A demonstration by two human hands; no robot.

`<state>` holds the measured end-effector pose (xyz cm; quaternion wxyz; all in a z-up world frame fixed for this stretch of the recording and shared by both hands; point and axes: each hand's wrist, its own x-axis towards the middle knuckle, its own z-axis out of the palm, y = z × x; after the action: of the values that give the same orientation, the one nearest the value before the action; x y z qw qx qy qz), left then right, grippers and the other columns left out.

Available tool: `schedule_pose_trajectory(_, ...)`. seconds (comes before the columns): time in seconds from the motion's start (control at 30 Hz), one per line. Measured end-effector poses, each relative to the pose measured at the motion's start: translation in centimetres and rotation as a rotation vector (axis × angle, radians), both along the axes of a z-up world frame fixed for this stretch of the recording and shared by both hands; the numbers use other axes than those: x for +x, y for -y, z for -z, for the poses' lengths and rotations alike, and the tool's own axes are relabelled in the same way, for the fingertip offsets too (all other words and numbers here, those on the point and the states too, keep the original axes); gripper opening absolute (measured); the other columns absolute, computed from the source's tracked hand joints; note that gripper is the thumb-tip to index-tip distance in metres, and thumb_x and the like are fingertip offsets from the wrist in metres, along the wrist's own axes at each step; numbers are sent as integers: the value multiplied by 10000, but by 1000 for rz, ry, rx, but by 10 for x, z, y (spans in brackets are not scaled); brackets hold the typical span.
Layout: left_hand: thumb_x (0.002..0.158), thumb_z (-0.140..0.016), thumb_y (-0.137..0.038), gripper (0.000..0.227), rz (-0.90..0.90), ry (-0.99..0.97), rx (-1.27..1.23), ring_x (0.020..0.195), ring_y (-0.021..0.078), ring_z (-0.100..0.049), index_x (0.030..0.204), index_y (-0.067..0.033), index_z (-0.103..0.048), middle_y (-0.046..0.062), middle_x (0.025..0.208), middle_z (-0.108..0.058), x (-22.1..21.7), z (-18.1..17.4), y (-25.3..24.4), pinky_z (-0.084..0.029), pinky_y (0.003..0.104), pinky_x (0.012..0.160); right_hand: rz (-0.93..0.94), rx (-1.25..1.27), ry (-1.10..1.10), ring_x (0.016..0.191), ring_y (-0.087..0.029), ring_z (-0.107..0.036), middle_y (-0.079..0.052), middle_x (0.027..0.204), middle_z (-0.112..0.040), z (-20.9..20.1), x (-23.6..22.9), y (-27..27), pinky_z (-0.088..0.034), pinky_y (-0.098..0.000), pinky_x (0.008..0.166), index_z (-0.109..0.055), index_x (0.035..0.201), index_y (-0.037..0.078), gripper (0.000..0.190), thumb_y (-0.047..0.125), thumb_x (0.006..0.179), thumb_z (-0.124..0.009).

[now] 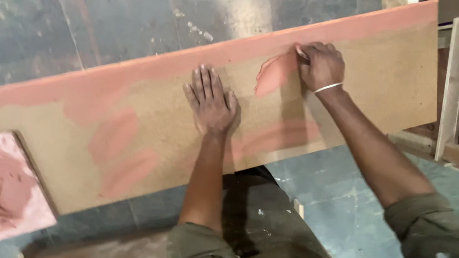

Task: The person applies a pink paste to a long wooden board using a small cloth. They repeatedly scoop paste from a square container and rub it into the board's surface, moving along its length to cover different sections.

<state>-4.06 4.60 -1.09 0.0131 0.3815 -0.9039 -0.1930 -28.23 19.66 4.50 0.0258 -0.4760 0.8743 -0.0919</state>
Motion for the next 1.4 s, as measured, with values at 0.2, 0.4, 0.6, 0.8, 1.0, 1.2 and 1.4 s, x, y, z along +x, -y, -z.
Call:
schedule_pose_trajectory(0.2,963,-517,-442,788,-17,14,-17,1597,342,-95,1604,-24,-326,179,1707,-214,1,-7,3,-13,590,1274,-446,145,19,953,-285,-684,-77,1059,-761,-19,61,-26,-502,-457,777,-774,1049,144,271,305,865,-656)
schedule_pose_trajectory(0.4,953,-524,-440,792,-31,13,-3,1596,337,-97,1602,-29,-333,177,1705,-212,2,-6,-2,-15,587,1278,-197,52,77,968,-326,-658,-93,1079,-738,-23,-7,9,-515,-453,836,-766,1122,112,236,303,1106,-627)
schedule_pose_trajectory(0.6,966,-511,-429,778,-27,39,-30,1596,339,-91,1608,-30,-327,176,1709,-210,0,-8,2,-16,578,1282,-406,91,193,901,-307,-659,-69,1038,-739,4,37,21,-518,-459,774,-764,1011,121,209,293,989,-648)
schedule_pose_trajectory(0.8,957,-495,-412,776,-35,65,3,1590,334,-86,1605,-27,-311,166,1701,-200,-3,-13,3,-11,573,1275,-730,232,252,1049,-250,-658,-25,1143,-710,-35,46,-49,-504,-455,885,-748,1166,199,317,237,862,-665)
schedule_pose_trajectory(1.0,971,-500,-409,757,-37,52,-35,1592,331,-93,1598,-22,-325,171,1705,-205,-2,-2,2,-20,571,1279,-573,6,206,1265,-287,-605,-66,1369,-656,-7,32,-68,-475,-459,1082,-705,1287,167,486,105,806,-669)
schedule_pose_trajectory(1.2,958,-516,-418,758,-40,28,-33,1592,330,-104,1592,-37,-345,170,1700,-206,0,-2,1,-25,574,1278,-599,210,179,1231,-296,-605,-73,1278,-645,-35,125,-137,-481,-444,1018,-712,1240,125,424,177,820,-683)
schedule_pose_trajectory(1.4,973,-516,-422,763,-34,15,-62,1594,325,-109,1606,-35,-339,159,1705,-202,2,1,-1,-30,566,1287,-298,99,-119,1060,-269,-641,-80,1219,-713,-15,31,-60,-485,-448,893,-728,1266,107,430,275,872,-690)
